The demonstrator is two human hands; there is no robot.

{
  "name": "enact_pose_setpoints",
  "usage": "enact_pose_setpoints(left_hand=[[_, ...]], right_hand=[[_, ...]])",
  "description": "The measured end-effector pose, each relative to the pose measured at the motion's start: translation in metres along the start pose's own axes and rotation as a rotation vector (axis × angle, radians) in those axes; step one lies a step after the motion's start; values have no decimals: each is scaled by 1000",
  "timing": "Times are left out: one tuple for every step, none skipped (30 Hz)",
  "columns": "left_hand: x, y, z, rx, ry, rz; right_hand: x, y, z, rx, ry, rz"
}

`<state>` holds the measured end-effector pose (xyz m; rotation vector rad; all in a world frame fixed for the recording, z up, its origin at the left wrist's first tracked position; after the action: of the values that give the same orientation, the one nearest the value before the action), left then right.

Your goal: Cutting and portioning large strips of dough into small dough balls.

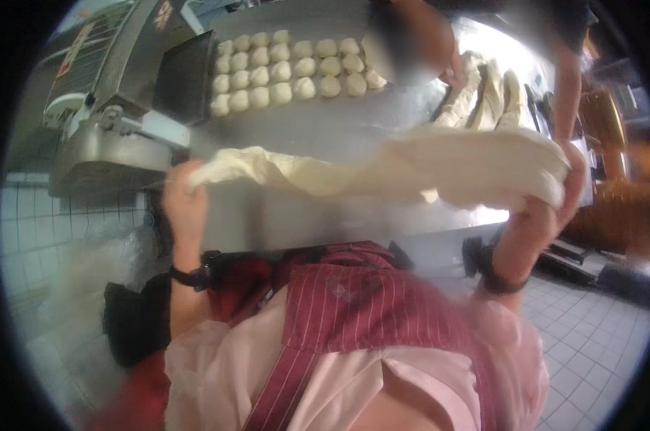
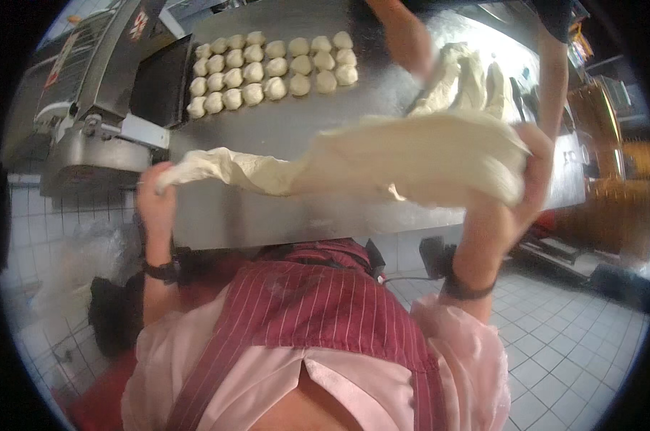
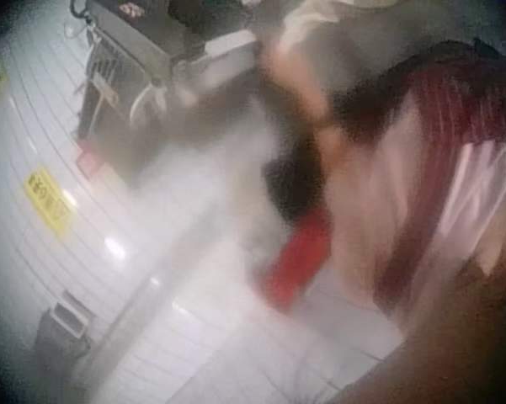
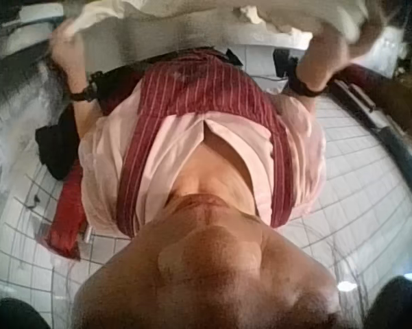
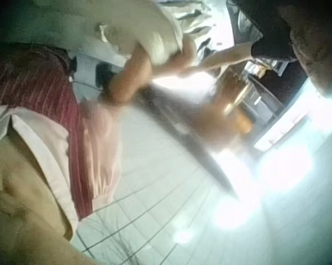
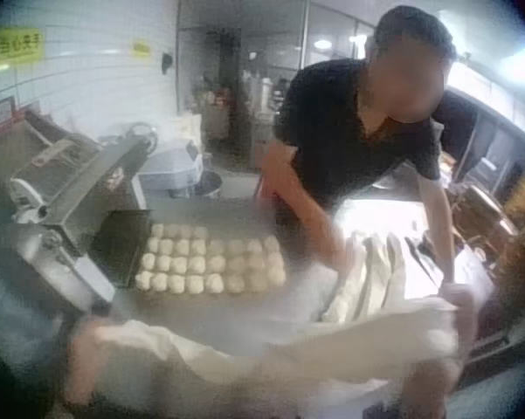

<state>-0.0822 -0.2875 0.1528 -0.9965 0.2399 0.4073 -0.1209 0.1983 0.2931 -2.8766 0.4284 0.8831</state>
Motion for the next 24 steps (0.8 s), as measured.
enact_pose_setpoints(left_hand=[[15, 22, -9, -105, 90, -118], [34, 45, -26, -187, 92, -173], [50, 63, -37, -264, 91, -230], [55, 65, -33, -262, 88, -226], [63, 81, -36, -154, -41, -364], [73, 94, -41, -43, -170, -498], [71, 96, -34, -32, -162, -495], [65, 95, -23, 31, -109, -417], [58, 86, -12, 85, -62, -336], [53, 91, -8, 105, -52, -343], [46, 97, -6, 43, -58, -355], [44, 103, -8, -22, -64, -374], [45, 111, -16, -9, -49, -385], [49, 124, -33, -37, -44, -429], [48, 134, -43, -70, -40, -466], [44, 134, -37, -56, -13, -479], [40, 120, -36, 7, -66, -425], [34, 108, -37, 69, -124, -373], [29, 108, -29, 82, -104, -393], [20, 95, -18, 41, -32, -279], [20, 79, -9, -8, 24, -160], [23, 75, 0, -40, 99, -126], [28, 77, -4, -41, 102, -124], [38, 93, -5, -98, 225, -206]], right_hand=[[-1, 19, 7, 94, 3, -37], [0, 54, 7, 273, -125, -239], [10, 90, 13, 455, -256, -441], [21, 112, 32, 507, -178, -522], [35, 131, 54, 562, -97, -600], [48, 141, 79, 544, -37, -614], [57, 146, 103, 534, 21, -622], [62, 152, 113, 557, 22, -613], [66, 155, 125, 539, 120, -574], [68, 156, 136, 530, 217, -531], [63, 162, 136, 555, 219, -517], [57, 169, 126, 511, 178, -474], [52, 175, 113, 459, 131, -433], [50, 177, 105, 476, 137, -419], [44, 175, 96, 384, 162, -342], [40, 167, 93, 302, 187, -251], [38, 164, 95, 321, 188, -229], [35, 163, 87, 332, 67, -200], [37, 160, 78, 349, -49, -171], [40, 159, 81, 421, -129, -135], [51, 158, 90, 432, -118, -132], [60, 170, 111, 529, -70, -268], [72, 181, 133, 624, -22, -405], [91, 190, 143, 654, -66, -512]])
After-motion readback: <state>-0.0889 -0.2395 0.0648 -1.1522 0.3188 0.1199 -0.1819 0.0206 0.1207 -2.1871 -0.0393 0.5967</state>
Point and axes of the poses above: each hand's wrist, its own x-axis away from the middle knuckle, its own y-axis out of the palm, z = x × y, the point moved 10 cm from there along -x, towards the middle knuckle, and after that the axes turned 2 degrees about -y, right-handed, at the moved point
